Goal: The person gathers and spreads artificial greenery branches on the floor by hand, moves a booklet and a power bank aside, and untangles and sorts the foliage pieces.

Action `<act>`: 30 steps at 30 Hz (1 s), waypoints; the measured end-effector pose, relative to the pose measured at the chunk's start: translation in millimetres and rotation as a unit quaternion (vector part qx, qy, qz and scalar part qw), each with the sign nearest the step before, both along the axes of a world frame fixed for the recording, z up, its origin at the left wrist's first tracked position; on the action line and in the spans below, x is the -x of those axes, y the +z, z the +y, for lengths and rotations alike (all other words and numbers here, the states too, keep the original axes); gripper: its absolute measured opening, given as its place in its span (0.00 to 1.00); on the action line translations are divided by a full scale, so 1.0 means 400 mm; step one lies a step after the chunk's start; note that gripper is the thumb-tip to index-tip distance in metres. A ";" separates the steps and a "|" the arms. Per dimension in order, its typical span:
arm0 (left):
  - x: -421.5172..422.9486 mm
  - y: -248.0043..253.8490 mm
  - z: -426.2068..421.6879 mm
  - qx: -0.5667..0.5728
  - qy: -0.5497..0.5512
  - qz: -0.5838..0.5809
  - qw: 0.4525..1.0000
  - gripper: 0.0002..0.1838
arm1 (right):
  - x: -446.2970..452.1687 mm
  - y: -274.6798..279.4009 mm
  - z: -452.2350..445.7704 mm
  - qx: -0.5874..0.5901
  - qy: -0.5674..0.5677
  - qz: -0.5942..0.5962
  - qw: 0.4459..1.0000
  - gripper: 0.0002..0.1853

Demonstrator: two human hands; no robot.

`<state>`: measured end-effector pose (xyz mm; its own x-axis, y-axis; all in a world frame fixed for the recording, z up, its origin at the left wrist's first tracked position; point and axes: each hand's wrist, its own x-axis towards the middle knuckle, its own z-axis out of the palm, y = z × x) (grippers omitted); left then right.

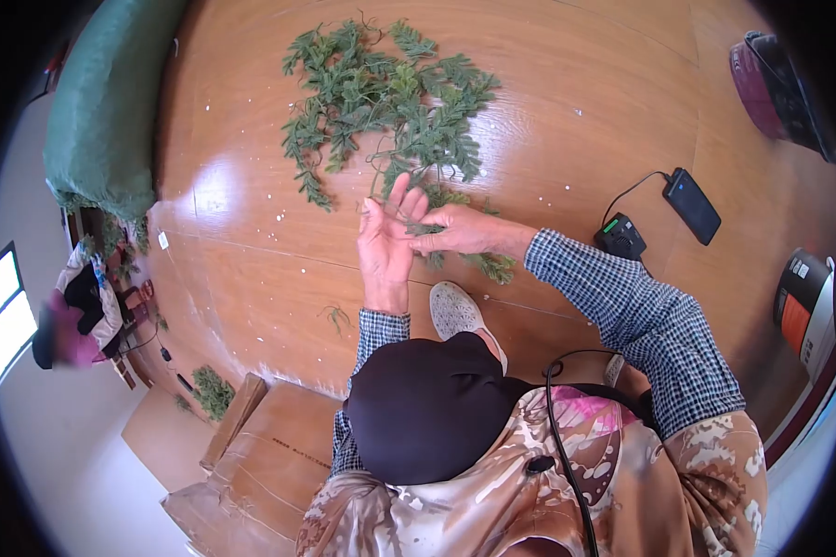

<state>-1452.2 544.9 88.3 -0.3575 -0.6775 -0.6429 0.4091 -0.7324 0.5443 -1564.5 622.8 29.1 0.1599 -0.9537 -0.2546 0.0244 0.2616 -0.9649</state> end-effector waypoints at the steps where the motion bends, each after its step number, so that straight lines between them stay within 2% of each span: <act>1: -0.036 -0.032 -0.013 -0.040 -0.010 0.104 0.994 0.11 | -0.002 0.018 -0.001 -0.016 0.021 0.029 0.999 0.21; 3: -0.130 -0.126 -0.049 -0.118 -0.030 0.309 0.943 0.15 | -0.032 0.060 0.004 -0.009 0.026 0.078 0.997 0.19; 5: -0.139 -0.118 -0.049 -0.080 0.093 0.145 0.982 0.17 | -0.087 0.082 0.008 0.031 0.073 0.289 0.954 0.19; 6: -0.144 -0.113 -0.056 -0.057 0.151 0.060 0.985 0.19 | -0.110 0.093 0.012 0.054 0.093 0.390 0.914 0.19; 8: -0.330 -0.151 -0.201 -0.002 0.296 -0.056 0.954 0.21 | -0.148 0.149 0.080 0.035 0.112 0.365 0.924 0.19; 10: -0.345 -0.064 -0.233 0.106 0.313 -0.057 0.942 0.21 | -0.124 0.134 0.130 0.053 0.132 0.385 0.912 0.21; 13: -0.320 -0.024 -0.217 0.113 0.219 -0.004 0.969 0.20 | -0.077 0.079 0.114 0.124 0.143 0.411 0.892 0.23; 14: -0.302 -0.033 -0.205 0.100 0.223 0.000 0.970 0.19 | -0.058 0.072 0.092 0.143 0.143 0.412 0.888 0.24; 15: -0.275 -0.045 -0.187 0.088 0.227 0.004 0.970 0.18 | -0.019 0.096 0.019 0.075 0.199 0.387 0.897 0.24; 16: -0.257 -0.053 -0.169 0.074 0.229 0.005 0.970 0.19 | 0.007 0.058 -0.042 0.076 0.103 0.411 0.902 0.18; 17: -0.255 -0.076 -0.155 0.072 0.191 0.015 0.979 0.18 | 0.032 0.031 -0.101 0.120 -0.019 0.454 0.883 0.11; 19: -0.249 -0.141 -0.145 0.073 0.114 0.044 0.990 0.17 | 0.090 0.005 -0.187 0.196 -0.122 0.536 0.812 0.07; 22: -0.180 -0.144 -0.141 0.066 0.097 -0.139 0.983 0.14 | 0.123 -0.095 -0.239 0.209 0.011 0.635 0.744 0.06; 23: -0.200 -0.168 -0.150 0.116 0.029 -0.134 0.984 0.11 | 0.130 -0.112 -0.245 0.224 0.010 0.626 0.747 0.08; 26: -0.139 -0.168 -0.168 0.196 -0.087 -0.259 0.942 0.17 | 0.134 -0.083 -0.230 0.190 -0.040 0.460 0.866 0.06; 29: -0.066 -0.193 -0.182 0.226 -0.241 -0.321 0.888 0.20 | 0.126 -0.115 -0.196 0.253 -0.052 0.520 0.814 0.03; 30: -0.054 -0.238 -0.196 0.279 -0.268 -0.358 0.850 0.21 | 0.125 -0.121 -0.189 0.272 -0.053 0.540 0.795 0.03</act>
